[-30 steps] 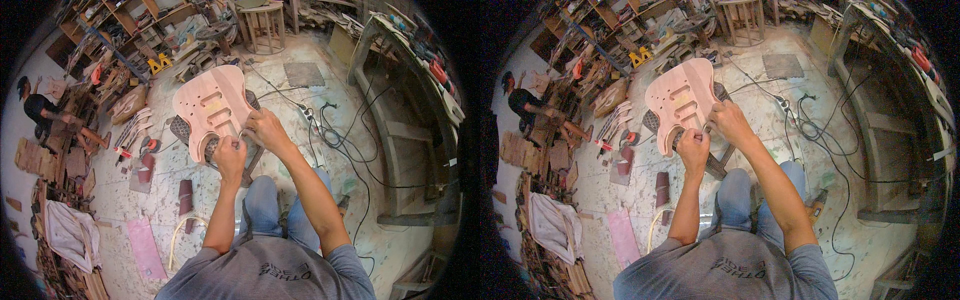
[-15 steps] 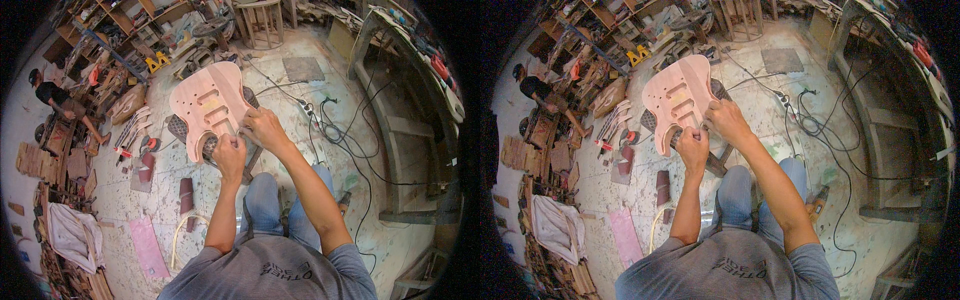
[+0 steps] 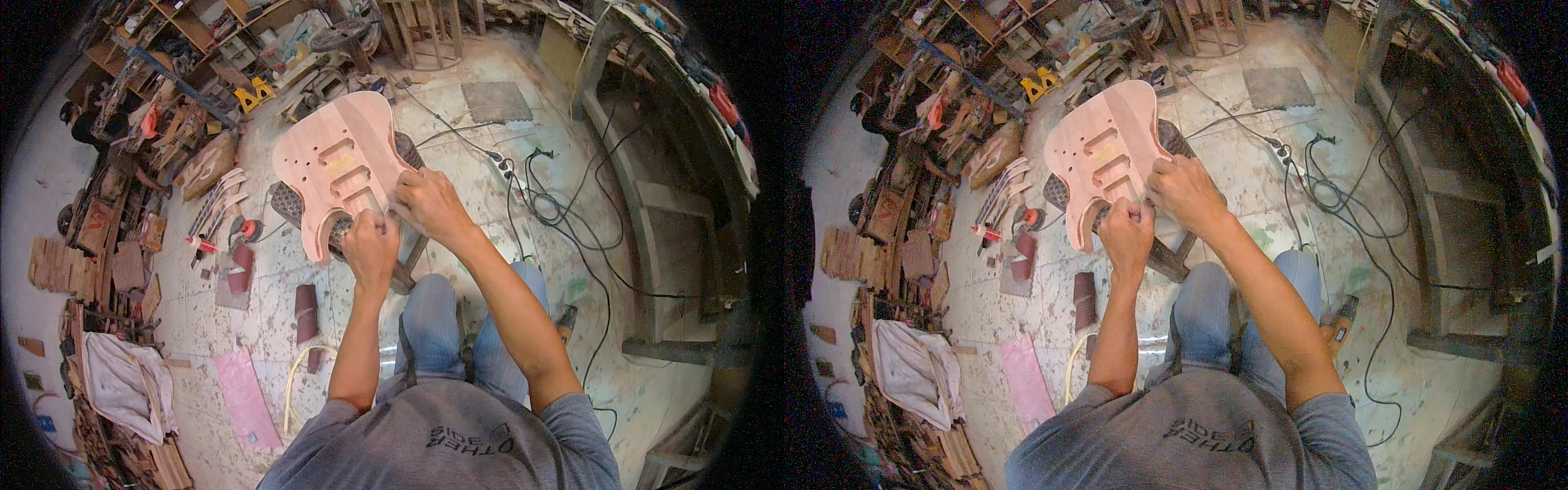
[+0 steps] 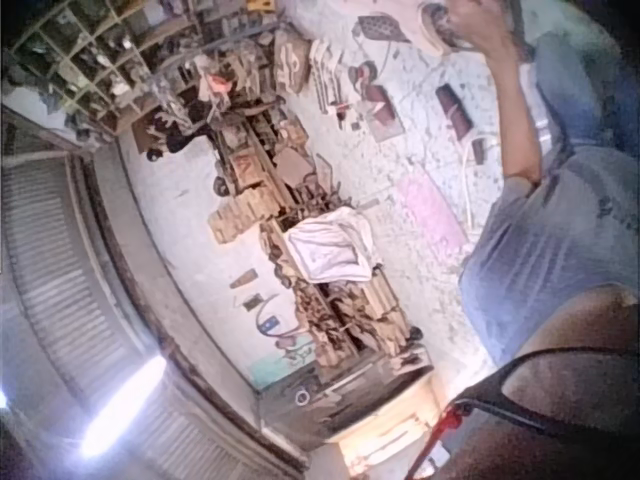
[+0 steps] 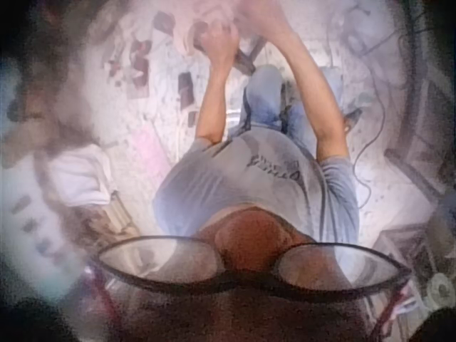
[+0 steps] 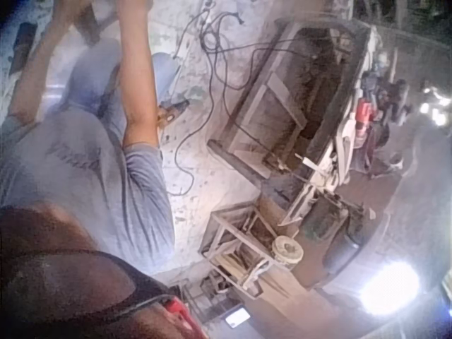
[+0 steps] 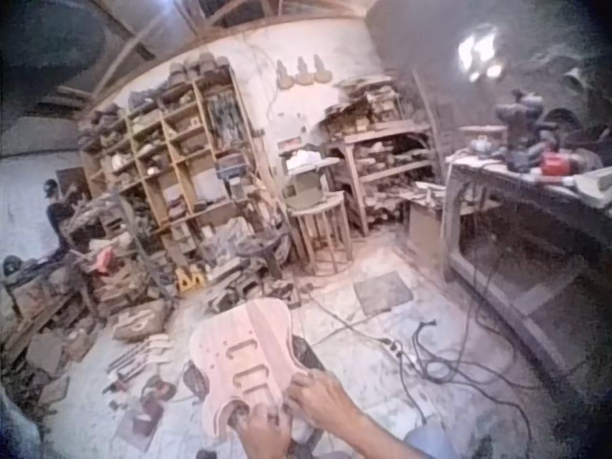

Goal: The person sits on the floor in a workshop and works on a light-colored guitar body. They use a power drill to drive screws into the body and then use a small tool to adjust or fit a component into the guitar's cavity.

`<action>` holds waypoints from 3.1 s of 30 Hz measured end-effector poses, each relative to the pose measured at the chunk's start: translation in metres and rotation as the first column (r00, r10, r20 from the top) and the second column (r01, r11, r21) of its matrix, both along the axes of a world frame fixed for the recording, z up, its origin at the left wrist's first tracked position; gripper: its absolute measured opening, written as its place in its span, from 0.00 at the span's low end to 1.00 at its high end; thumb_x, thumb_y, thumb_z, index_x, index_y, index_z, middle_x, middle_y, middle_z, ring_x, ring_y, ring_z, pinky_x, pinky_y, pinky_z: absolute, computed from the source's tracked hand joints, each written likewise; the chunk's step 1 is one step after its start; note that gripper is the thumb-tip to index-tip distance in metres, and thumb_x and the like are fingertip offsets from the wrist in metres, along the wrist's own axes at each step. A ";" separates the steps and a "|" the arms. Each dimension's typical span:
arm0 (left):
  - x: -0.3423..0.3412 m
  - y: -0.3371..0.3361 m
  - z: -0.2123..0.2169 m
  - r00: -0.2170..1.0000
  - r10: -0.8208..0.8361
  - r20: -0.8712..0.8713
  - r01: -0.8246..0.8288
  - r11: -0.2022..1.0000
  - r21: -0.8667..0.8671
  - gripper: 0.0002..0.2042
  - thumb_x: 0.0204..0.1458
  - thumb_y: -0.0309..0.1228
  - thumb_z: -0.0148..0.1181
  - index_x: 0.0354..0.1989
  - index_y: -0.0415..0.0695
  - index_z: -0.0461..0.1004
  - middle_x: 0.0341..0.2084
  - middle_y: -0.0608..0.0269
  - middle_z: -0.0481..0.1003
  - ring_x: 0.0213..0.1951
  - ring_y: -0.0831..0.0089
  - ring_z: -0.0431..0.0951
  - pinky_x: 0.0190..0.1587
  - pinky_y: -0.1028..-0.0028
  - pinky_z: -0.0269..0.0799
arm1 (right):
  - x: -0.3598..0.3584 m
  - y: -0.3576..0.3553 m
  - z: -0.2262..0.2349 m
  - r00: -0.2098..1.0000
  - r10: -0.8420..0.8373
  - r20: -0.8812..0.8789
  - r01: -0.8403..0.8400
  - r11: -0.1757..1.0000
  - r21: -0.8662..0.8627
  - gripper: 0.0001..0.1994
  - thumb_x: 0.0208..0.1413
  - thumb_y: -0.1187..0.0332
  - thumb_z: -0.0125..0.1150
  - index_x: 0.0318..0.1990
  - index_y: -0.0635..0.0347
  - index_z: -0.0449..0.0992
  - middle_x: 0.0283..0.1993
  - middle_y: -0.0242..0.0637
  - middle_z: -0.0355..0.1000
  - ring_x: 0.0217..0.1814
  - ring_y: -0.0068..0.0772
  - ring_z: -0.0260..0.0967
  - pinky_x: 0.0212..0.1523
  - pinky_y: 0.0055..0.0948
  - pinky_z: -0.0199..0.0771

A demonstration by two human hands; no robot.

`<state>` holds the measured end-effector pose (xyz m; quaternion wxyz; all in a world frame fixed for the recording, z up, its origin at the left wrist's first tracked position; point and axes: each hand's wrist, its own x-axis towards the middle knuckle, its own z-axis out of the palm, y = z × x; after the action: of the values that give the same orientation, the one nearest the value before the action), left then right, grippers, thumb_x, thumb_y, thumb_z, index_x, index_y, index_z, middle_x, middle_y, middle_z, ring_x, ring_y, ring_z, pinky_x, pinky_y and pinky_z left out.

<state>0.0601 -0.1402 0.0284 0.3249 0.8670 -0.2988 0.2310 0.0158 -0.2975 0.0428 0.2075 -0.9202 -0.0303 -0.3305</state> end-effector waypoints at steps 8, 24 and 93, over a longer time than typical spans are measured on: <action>-0.007 -0.009 0.001 0.999 0.040 0.035 -0.037 0.996 -0.083 0.09 0.50 0.26 0.64 0.23 0.39 0.70 0.22 0.52 0.73 0.25 0.50 0.75 0.30 0.55 0.69 | 0.002 0.005 0.000 0.998 -0.047 0.047 0.048 0.999 -0.011 0.06 0.46 0.66 0.70 0.28 0.57 0.79 0.34 0.34 0.71 0.38 0.42 0.72 0.41 0.43 0.72; -0.004 -0.008 0.009 0.994 0.023 -0.108 -0.038 0.990 -0.139 0.11 0.49 0.28 0.66 0.20 0.37 0.71 0.20 0.52 0.74 0.23 0.51 0.76 0.30 0.56 0.69 | -0.008 -0.005 -0.004 0.995 0.088 0.036 -0.090 0.993 0.080 0.11 0.45 0.74 0.67 0.39 0.58 0.85 0.38 0.37 0.72 0.45 0.43 0.72 0.45 0.40 0.69; -0.003 -0.008 0.005 0.987 0.106 -0.123 -0.106 0.994 0.010 0.12 0.51 0.31 0.66 0.21 0.36 0.76 0.22 0.47 0.79 0.26 0.48 0.81 0.34 0.55 0.75 | 0.003 -0.012 0.010 0.997 0.080 0.012 -0.078 0.991 -0.110 0.04 0.48 0.69 0.67 0.29 0.57 0.81 0.37 0.33 0.75 0.41 0.41 0.74 0.39 0.42 0.79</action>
<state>0.0568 -0.1484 0.0331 0.3288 0.8948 -0.2319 0.1934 0.0185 -0.3090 0.0526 0.1697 -0.9255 -0.0863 -0.3273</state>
